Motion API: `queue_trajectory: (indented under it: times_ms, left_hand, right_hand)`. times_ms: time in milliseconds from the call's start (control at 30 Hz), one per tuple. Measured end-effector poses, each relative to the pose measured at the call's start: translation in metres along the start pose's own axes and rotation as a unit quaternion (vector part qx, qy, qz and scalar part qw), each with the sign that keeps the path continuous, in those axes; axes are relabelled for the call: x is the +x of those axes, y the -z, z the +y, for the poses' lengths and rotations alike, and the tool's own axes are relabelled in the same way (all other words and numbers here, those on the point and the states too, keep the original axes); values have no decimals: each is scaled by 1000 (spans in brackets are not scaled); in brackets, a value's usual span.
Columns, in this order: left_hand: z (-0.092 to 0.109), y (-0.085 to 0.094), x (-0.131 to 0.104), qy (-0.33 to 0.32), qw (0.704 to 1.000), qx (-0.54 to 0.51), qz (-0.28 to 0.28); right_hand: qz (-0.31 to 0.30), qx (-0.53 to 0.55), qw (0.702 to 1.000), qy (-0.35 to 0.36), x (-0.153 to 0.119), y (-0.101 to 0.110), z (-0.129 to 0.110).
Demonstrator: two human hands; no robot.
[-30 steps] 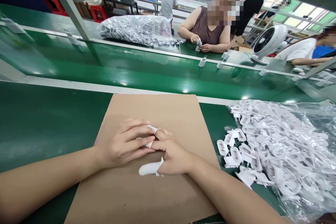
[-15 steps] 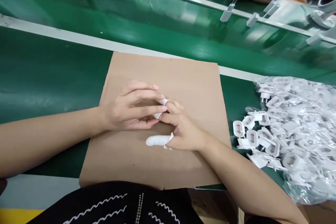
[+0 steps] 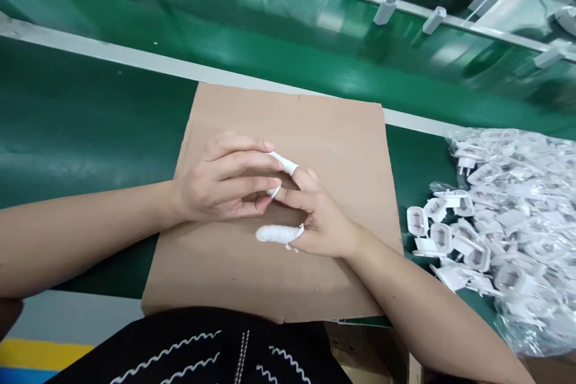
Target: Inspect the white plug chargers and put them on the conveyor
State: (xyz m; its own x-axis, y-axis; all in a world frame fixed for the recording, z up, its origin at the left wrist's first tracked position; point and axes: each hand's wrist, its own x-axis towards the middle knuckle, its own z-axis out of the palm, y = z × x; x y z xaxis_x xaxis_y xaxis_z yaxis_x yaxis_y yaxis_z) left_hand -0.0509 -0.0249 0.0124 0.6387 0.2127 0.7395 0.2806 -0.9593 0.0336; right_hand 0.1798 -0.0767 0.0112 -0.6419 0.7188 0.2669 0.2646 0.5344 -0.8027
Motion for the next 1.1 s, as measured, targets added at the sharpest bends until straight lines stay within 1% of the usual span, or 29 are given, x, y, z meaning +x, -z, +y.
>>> queue_trajectory:
  times_ms: [67,133,200,267,333,400,467,567,633,733,833,967,1100]
  left_hand:
    - [1,2,0,23,999,-49,-5]
    - [1,3,1,65,993,-98,-19]
    - [0,3,2,111,986,-123,-33]
    - [-1,1,2,135,981,-132,-41]
    - [-2,-4,1,129,979,-153,-41]
    - [-3,-9,-1,100,978,-178,-39]
    - [-4,-12,-3,78,980,-181,-39]
    - [-5,-13,-6,82,985,-145,-47]
    - [-6,-13,-6,80,990,-112,-43]
    - [-8,-12,-5,48,996,-66,-23]
    - [-9,-10,-4,31,999,-33,-25]
    - [-9,-7,-4,33,999,-14,-39]
    - [-8,-7,-2,33,999,-24,-20]
  right_hand:
    - [8,4,1000,10,-1,-1,2]
    - [11,-3,1000,21,-1,-1,4]
    - [1,-26,999,25,-1,-1,4]
    - [-21,-50,998,27,0,-1,3]
    - [-49,-65,996,38,2,0,2]
    - [-73,-72,994,49,3,0,0]
    - [-82,-62,993,53,4,0,0]
    - [-70,-13,996,51,4,2,1]
    - [-64,15,997,46,5,4,2]
    - [-72,37,996,35,5,8,1]
    - [-69,69,995,28,6,9,-1]
    - [-61,102,992,31,7,9,-2]
    - [-72,99,992,26,8,9,-2]
